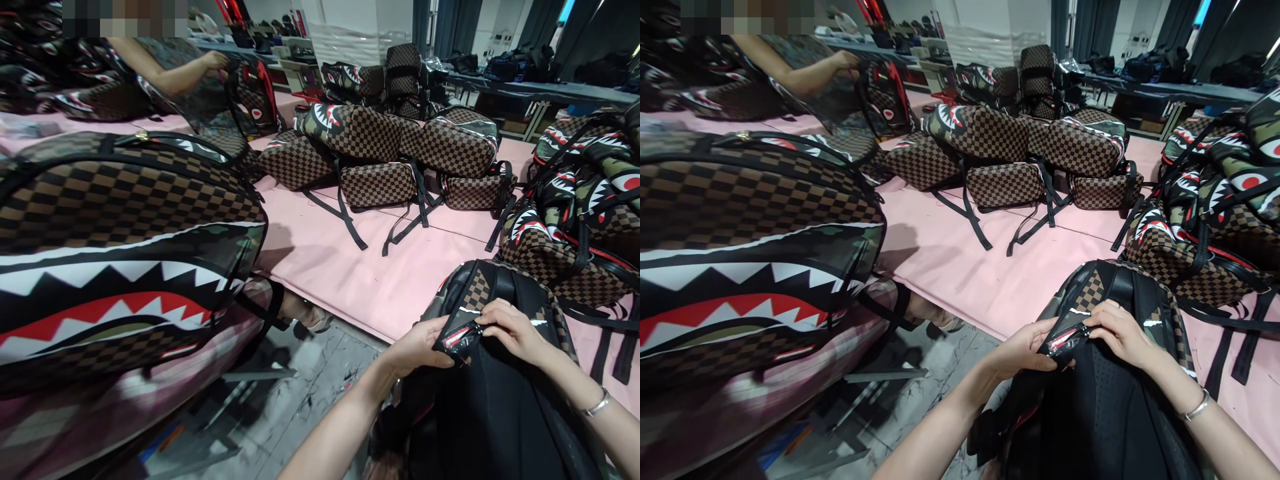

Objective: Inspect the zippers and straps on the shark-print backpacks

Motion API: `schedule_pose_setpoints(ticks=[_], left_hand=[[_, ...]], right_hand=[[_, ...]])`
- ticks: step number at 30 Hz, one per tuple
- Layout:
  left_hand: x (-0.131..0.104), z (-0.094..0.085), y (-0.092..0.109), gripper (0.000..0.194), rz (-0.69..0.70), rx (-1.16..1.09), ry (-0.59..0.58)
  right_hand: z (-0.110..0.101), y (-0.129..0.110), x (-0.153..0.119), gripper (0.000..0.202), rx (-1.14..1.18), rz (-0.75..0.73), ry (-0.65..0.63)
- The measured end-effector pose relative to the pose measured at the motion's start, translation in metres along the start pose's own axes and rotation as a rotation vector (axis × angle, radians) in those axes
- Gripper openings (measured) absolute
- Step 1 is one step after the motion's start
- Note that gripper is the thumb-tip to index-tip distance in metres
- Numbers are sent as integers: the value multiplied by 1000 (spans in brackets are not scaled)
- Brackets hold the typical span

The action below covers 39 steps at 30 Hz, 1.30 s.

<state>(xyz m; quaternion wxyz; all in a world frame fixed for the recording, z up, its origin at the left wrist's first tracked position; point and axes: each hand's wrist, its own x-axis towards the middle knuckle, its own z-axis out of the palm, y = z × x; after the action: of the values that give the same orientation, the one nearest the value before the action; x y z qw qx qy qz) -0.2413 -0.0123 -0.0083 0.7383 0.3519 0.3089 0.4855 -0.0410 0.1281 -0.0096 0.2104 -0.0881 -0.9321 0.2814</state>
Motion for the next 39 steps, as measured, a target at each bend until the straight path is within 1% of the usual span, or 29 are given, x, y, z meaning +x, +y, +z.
schedule_pose_setpoints(ticks=[4,7,10,15,19,20,21,22,25,26,27,28,30,33,36,39], left_hand=[[1,4,4,65,9,61,-5],[0,7,5,65,7,57,-5],[-2,9,5,67,14,42,-13],[-1,13,1,65,46,66,22],[0,19,-4,66,101,50,39],[-1,20,-6,67,114,51,45],[-1,22,-8,69,132,57,71],[-2,23,-11,72,154,68,119],[-4,25,-22,82,219,146,324],[-4,24,-26,81,245,203,380],[-4,24,-30,75,270,278,418],[-4,24,-32,68,294,374,441],[-2,23,-35,53,337,620,476],[3,24,-32,35,329,966,511],[9,25,-33,27,345,1193,537],[17,24,-41,19,447,1359,534]], right_hand=[[3,-8,5,17,-20,-55,-19],[4,-14,7,17,-47,-77,-46],[4,-19,6,17,-67,-68,-50],[4,-26,2,17,-83,-30,-32],[7,-35,0,15,-39,13,-3],[10,-37,0,15,2,57,34],[12,-39,-1,15,64,126,98],[15,-40,-3,16,149,216,195],[29,-42,-10,26,512,563,557],[34,-42,-13,32,623,668,642],[40,-43,-16,38,708,752,689],[45,-44,-18,43,765,815,699],[54,-46,-22,47,811,885,662],[64,-50,-24,46,845,952,624],[70,-54,-25,46,892,1013,628],[74,-62,-24,41,934,1054,634]])
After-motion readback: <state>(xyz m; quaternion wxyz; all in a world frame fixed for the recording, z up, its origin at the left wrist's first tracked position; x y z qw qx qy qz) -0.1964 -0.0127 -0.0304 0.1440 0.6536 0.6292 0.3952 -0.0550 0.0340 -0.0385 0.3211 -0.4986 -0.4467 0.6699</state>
